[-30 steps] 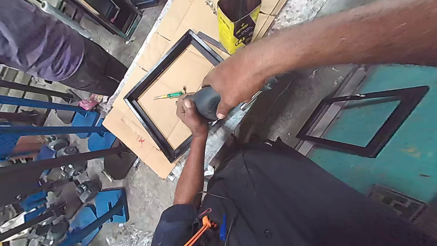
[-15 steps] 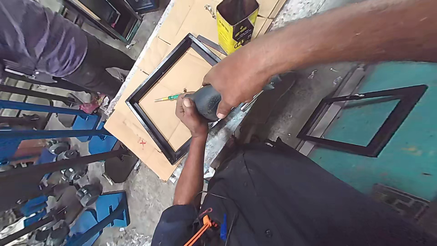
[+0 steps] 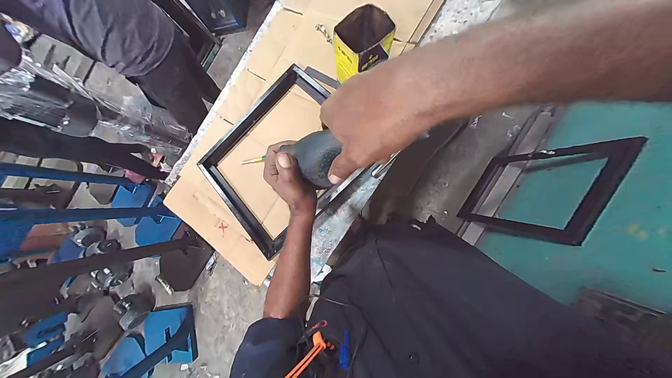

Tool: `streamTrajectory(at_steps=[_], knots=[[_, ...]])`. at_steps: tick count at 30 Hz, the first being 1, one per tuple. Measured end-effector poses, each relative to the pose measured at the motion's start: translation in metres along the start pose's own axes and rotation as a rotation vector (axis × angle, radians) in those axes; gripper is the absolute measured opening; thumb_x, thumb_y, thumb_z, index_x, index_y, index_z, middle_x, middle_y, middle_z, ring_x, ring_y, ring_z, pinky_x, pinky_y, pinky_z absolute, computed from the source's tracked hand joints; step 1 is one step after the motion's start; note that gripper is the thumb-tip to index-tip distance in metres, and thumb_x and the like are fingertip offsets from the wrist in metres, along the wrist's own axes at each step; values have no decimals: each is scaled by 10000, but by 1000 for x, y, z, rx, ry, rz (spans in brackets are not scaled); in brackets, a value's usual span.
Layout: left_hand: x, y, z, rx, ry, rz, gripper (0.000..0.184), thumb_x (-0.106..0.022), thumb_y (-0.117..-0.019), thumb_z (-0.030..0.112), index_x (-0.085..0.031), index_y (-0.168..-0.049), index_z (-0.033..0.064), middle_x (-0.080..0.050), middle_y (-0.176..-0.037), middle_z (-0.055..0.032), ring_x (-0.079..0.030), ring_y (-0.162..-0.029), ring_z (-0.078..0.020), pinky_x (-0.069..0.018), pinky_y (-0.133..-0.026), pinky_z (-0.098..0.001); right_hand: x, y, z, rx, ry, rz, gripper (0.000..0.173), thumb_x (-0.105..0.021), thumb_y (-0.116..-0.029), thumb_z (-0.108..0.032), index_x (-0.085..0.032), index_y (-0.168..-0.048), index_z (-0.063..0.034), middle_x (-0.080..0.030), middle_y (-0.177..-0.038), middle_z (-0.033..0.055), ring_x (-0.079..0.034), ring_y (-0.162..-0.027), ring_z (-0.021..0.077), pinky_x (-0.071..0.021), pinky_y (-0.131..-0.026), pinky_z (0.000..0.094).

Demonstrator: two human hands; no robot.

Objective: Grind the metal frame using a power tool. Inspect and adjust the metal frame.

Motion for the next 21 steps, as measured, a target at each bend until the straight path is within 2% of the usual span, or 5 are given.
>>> streamTrajectory(at_steps=[4,9,11,14,21], knots=[[1,-21,9,-53,-83,62,577,-534,-951,705,-696,-994,153,-697,-834,34,-667,-713,-85,-588,-625,-295,-2,10,7,92,55,85,429,-775,-882,-534,-683,-939,-119,-579,-615,9,-583,-527,168,-532,-512,422],[3,-15,7,-118,-79,-103,616,-653,-909,655,-722,-966,45,-745,-852,-72,-733,-761,-180,-638,-700,-372,-50,14,40,85,-155,149,537,-806,-790,-627,-695,-1085,-191,-667,-786,-18,-651,-708,141,-557,-644,422],[2,-13,6,-221,-141,-227,641,-646,-899,666,-730,-998,39,-761,-912,-112,-754,-835,-229,-650,-760,-427,-75,17,61,137,-471,50,732,-783,-777,-682,-637,-1264,-156,-698,-979,20,-669,-854,146,-574,-762,418],[-17,-8,13,-386,-266,-416,666,-666,-835,709,-738,-1010,70,-767,-978,-120,-746,-921,-249,-628,-823,-466,-120,8,90,194,-1147,-121,689,-577,-947,-670,-502,-1439,-193,-681,-954,-14,-640,-746,54,-551,-645,245],[-106,-2,24,-743,-429,-773,764,-657,-724,849,-755,-926,119,-769,-939,-108,-736,-894,-238,-597,-859,-443,-149,-15,96,250,-1937,-21,522,-362,-1070,-584,-680,-1042,-170,-725,-913,28,-710,-854,98,-616,-772,316]])
Point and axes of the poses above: each hand's wrist, its own y-axis away from the middle knuckle, its own x-axis out of the back of the hand, z = x × y, the point moved 4 cm from there along -y, towards the middle knuckle
